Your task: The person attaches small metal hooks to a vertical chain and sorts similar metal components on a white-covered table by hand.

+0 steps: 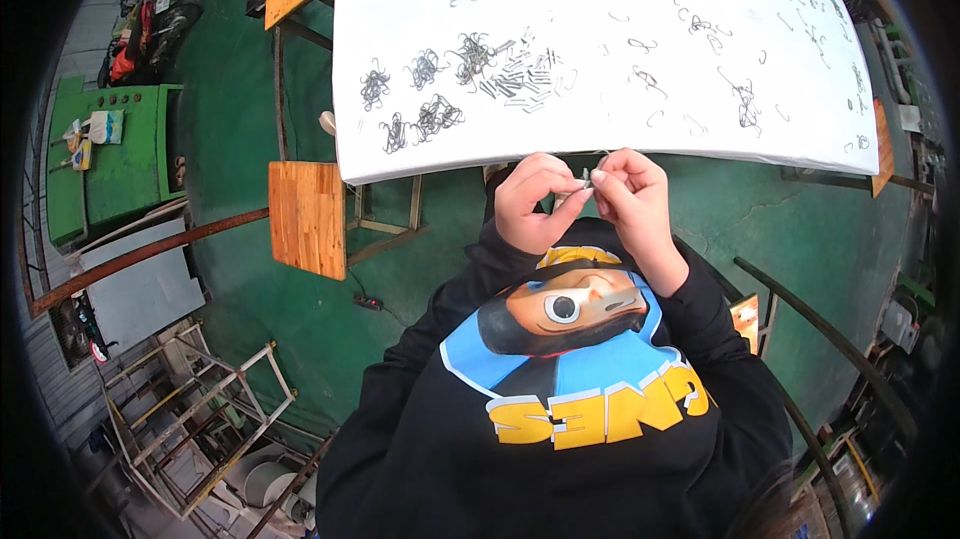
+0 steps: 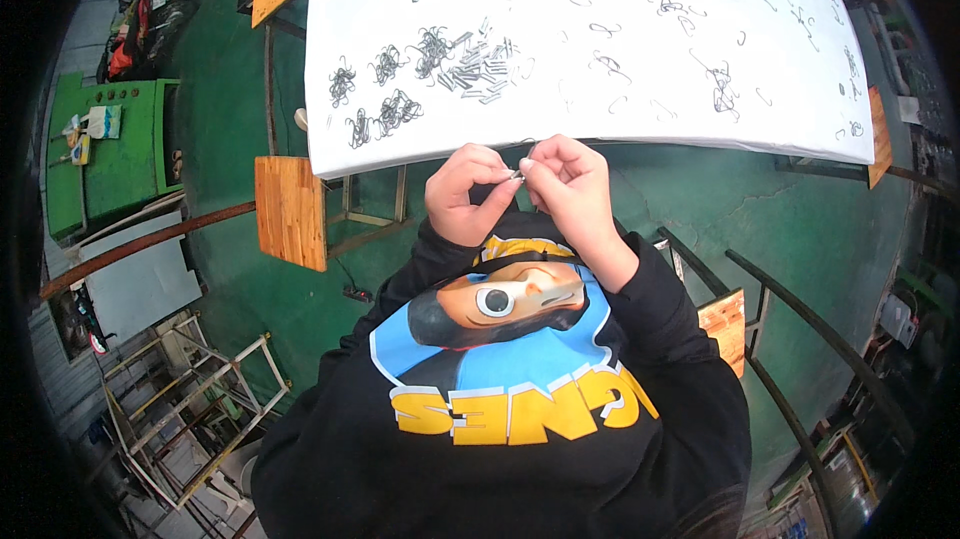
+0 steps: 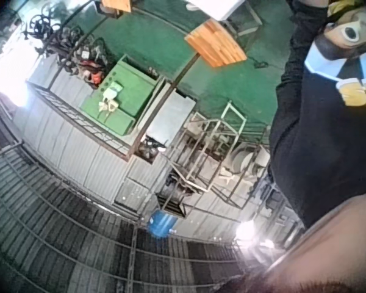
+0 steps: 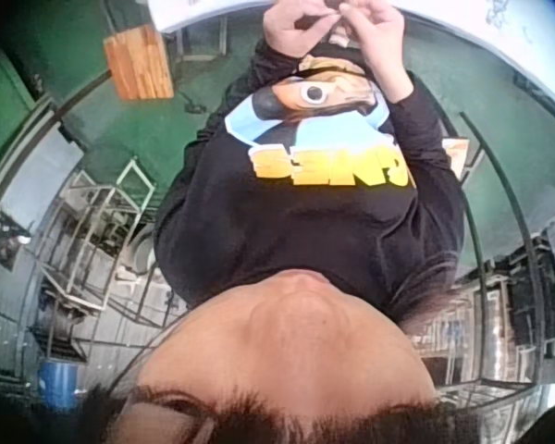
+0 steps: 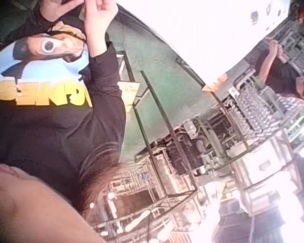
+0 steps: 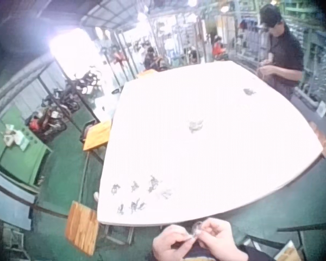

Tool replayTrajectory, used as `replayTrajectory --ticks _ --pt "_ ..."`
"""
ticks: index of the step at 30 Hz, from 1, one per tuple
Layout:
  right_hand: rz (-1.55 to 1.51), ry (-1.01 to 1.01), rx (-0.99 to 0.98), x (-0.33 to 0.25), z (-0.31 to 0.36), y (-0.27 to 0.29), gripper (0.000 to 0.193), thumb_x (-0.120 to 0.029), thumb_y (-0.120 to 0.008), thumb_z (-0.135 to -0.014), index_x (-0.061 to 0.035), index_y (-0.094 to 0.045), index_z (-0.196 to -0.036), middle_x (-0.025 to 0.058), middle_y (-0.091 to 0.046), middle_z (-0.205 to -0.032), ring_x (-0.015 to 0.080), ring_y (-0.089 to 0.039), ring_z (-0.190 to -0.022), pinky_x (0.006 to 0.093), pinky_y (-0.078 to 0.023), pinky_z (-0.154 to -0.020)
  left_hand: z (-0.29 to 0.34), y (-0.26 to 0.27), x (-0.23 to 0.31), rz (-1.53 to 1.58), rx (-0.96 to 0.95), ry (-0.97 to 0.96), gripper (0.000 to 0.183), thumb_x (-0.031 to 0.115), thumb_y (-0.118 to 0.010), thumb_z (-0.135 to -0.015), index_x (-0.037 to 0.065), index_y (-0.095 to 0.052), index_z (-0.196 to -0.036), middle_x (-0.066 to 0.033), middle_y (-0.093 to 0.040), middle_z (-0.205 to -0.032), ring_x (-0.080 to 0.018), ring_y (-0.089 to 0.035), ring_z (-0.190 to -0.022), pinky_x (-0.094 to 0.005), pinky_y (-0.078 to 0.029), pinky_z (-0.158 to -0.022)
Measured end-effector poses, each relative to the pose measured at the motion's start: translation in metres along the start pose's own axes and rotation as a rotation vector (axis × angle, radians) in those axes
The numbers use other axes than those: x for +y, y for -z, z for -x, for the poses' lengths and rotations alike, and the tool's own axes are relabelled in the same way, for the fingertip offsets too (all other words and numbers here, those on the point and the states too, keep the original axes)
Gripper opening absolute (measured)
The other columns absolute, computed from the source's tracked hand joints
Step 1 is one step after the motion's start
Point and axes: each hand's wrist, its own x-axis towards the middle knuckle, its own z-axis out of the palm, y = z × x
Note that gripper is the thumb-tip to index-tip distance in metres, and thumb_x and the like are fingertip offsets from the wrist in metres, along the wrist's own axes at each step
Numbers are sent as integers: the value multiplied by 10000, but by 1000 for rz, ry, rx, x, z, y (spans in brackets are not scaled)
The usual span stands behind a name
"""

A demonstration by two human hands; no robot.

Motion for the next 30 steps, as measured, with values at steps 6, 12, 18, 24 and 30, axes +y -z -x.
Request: replayTrajectory --ticks 6,12,18,24,30 --pt "475 653 129 1 10 3 77 27 -613 -700 -10 -546 -694 1 -486 -485 26 -375 -391 176 -288 -378 -8 -4 -30 -88 140 147 142 -3 -608 -687 9 -564 -821 -88 -547 -767 -177 -523 -680 -249 -416 -637" --pt "563 681 135 -3 13 5 67 26 -605 -698 -14 -552 -703 8 -496 -485 34 -405 -374 174 -307 -375 -25 5 -133 -752 -26 30 181 118 -682 -632 59 -591 -777 -67 -544 -756 -245 -527 -722 -340 -435 -650" --pt "603 633 120 -3 16 7 64 32 -596 -703 -16 -555 -708 3 -504 -492 26 -405 -375 177 -302 -369 -32 5 -146 -815 -28 75 112 143 -678 -642 74 -610 -697 -43 -558 -720 -237 -535 -719 -328 -439 -635" --pt "608 572 105 0 12 8 52 26 -588 -712 -7 -549 -716 4 -489 -497 17 -379 -394 180 -295 -376 -27 1 -112 193 151 625 137 165 -604 -783 33 -609 -749 3 -549 -731 -127 -507 -690 -252 -406 -642" --pt "607 485 14 0 6 6 38 20 -580 -722 1 -547 -726 12 -473 -506 23 -385 -412 186 -309 -386 -19 -2 -46 928 -227 391 131 168 -552 -835 46 -595 -814 -67 -457 -937 -108 -406 -820 -217 -338 -721"
